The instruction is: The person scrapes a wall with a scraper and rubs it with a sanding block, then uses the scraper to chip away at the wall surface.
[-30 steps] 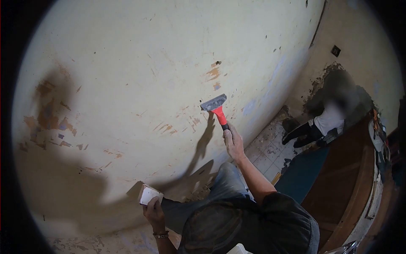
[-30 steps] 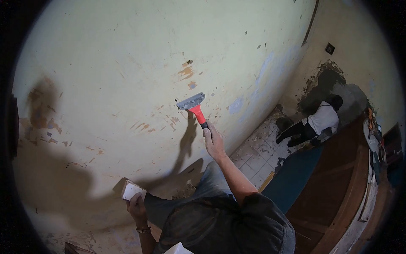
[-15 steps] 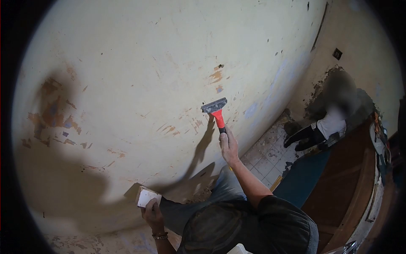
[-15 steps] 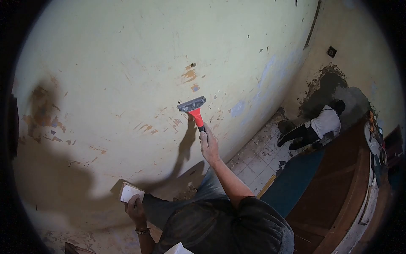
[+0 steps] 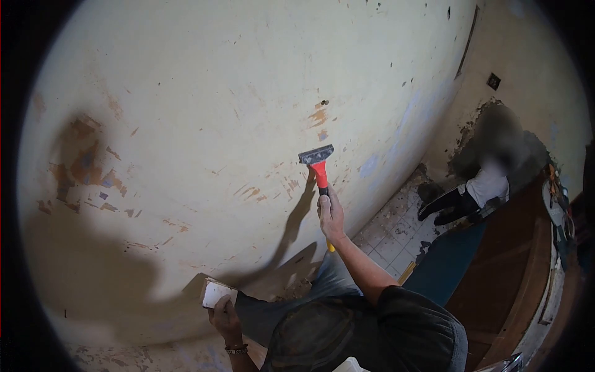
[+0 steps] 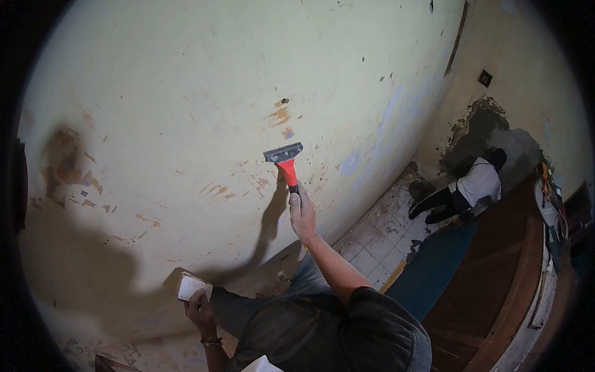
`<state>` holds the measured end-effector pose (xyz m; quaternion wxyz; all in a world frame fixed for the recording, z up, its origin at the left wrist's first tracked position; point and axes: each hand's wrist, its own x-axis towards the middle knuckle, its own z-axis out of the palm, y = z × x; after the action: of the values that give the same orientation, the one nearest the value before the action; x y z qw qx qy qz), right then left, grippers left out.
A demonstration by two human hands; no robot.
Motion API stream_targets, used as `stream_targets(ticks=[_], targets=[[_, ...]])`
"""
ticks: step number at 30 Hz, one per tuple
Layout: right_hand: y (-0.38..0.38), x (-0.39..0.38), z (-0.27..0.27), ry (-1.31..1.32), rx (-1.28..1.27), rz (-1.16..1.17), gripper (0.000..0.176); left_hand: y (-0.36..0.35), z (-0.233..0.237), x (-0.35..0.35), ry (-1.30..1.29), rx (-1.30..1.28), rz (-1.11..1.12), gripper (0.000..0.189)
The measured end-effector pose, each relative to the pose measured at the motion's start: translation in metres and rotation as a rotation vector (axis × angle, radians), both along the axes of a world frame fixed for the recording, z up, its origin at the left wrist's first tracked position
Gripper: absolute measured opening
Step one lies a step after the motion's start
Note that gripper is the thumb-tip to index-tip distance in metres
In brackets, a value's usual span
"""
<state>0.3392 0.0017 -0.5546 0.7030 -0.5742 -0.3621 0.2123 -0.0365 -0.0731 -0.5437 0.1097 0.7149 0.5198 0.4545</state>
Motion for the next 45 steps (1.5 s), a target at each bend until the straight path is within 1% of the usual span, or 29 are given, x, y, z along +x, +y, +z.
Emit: stream_targets(ticks=[1, 5, 7, 8, 10, 11, 14, 17, 19, 20, 21, 23, 24, 25, 26, 27, 28, 30, 31, 32, 33, 35, 37, 40, 42, 45], targets=[[0.002, 0.000, -0.001, -0.027, 0.019, -0.025, 0.044, 0.000, 0.000, 0.000, 0.003, 0.003, -0.008, 0.012], [0.000, 0.004, -0.016, -0.037, -0.005, 0.001, 0.044, 0.003, 0.011, 0.007, 0.008, 0.042, -0.015, 0.013], [-0.002, 0.003, -0.018, -0.008, 0.045, 0.019, 0.045, 0.000, 0.019, 0.011, -0.046, -0.052, -0.051, 0.012], [-0.003, 0.003, -0.021, -0.006, 0.040, 0.020, 0.045, 0.000, 0.024, 0.015, -0.044, -0.057, -0.050, 0.012], [-0.005, 0.001, -0.018, -0.017, -0.026, -0.005, 0.045, 0.004, 0.035, 0.025, 0.100, 0.005, -0.166, 0.013], [-0.007, 0.001, -0.019, -0.014, -0.025, -0.008, 0.045, 0.007, 0.034, 0.026, 0.102, 0.006, -0.168, 0.013], [-0.013, 0.003, -0.018, 0.003, -0.047, 0.038, 0.046, 0.018, 0.037, 0.031, 0.021, 0.040, -0.215, 0.014], [-0.027, 0.007, 0.006, 0.046, -0.087, 0.081, 0.044, 0.034, 0.078, 0.036, 0.142, 0.190, -0.243, 0.019], [-0.036, 0.016, 0.020, -0.191, -0.138, 0.135, 0.040, 0.049, 0.100, 0.032, 0.202, 0.318, -0.240, 0.023], [-0.035, 0.016, 0.020, -0.195, -0.138, 0.135, 0.040, 0.055, 0.110, 0.031, 0.235, 0.373, -0.227, 0.024], [-0.035, 0.015, 0.017, -0.155, -0.104, 0.158, 0.039, 0.064, 0.120, 0.032, 0.233, 0.372, -0.229, 0.024], [-0.033, 0.014, 0.015, -0.119, -0.067, 0.177, 0.038, 0.082, 0.140, 0.041, 0.268, 0.615, -0.263, 0.023], [-0.028, 0.015, 0.016, -0.038, -0.075, 0.159, 0.038, 0.090, 0.150, 0.049, 0.267, 0.621, -0.263, 0.023], [-0.024, 0.014, 0.016, 0.044, -0.083, 0.143, 0.039, 0.097, 0.160, 0.057, 0.242, 0.674, -0.343, 0.025], [-0.020, 0.014, 0.015, 0.046, -0.081, 0.143, 0.039, 0.103, 0.168, 0.063, 0.219, 0.725, -0.422, 0.027], [-0.016, 0.014, 0.013, -0.021, -0.086, 0.094, 0.038, 0.111, 0.175, 0.068, 0.222, 0.726, -0.423, 0.027], [-0.014, 0.014, 0.014, -0.087, -0.091, 0.043, 0.038, 0.118, 0.180, 0.073, 0.280, 0.785, -0.448, 0.029], [-0.012, 0.011, 0.018, -0.101, -0.100, 0.037, 0.038, 0.127, 0.174, 0.070, 0.339, 0.844, -0.474, 0.031], [-0.011, 0.010, 0.021, -0.117, -0.111, 0.031, 0.038, 0.131, 0.169, 0.071, 0.110, 0.445, -0.426, 0.033], [-0.010, 0.009, 0.021, -0.117, -0.110, 0.028, 0.038, 0.138, 0.170, 0.072, 0.209, 0.675, -0.457, 0.032], [-0.008, 0.009, 0.022, -0.139, -0.109, 0.004, 0.038, 0.140, 0.181, 0.080, 0.296, 0.917, -0.462, 0.031], [-0.002, 0.007, 0.018, -0.159, -0.113, -0.020, 0.037, 0.140, 0.183, 0.081, 0.296, 0.935, -0.448, 0.031], [0.005, 0.005, 0.011, -0.260, -0.059, -0.123, 0.037, 0.140, 0.178, 0.079, 0.298, 0.949, -0.432, 0.030], [-0.001, 0.006, 0.015, -0.222, -0.102, -0.083, 0.037, 0.140, 0.172, 0.075, 0.220, 0.808, -0.465, 0.030], [-0.001, 0.007, 0.016, -0.250, -0.103, -0.097, 0.037, 0.139, 0.176, 0.079, 0.238, 0.866, -0.469, 0.030], [-0.001, 0.006, 0.020, -0.273, -0.098, -0.114, 0.037, 0.141, 0.169, 0.072, 0.295, 0.833, -0.425, 0.025]])
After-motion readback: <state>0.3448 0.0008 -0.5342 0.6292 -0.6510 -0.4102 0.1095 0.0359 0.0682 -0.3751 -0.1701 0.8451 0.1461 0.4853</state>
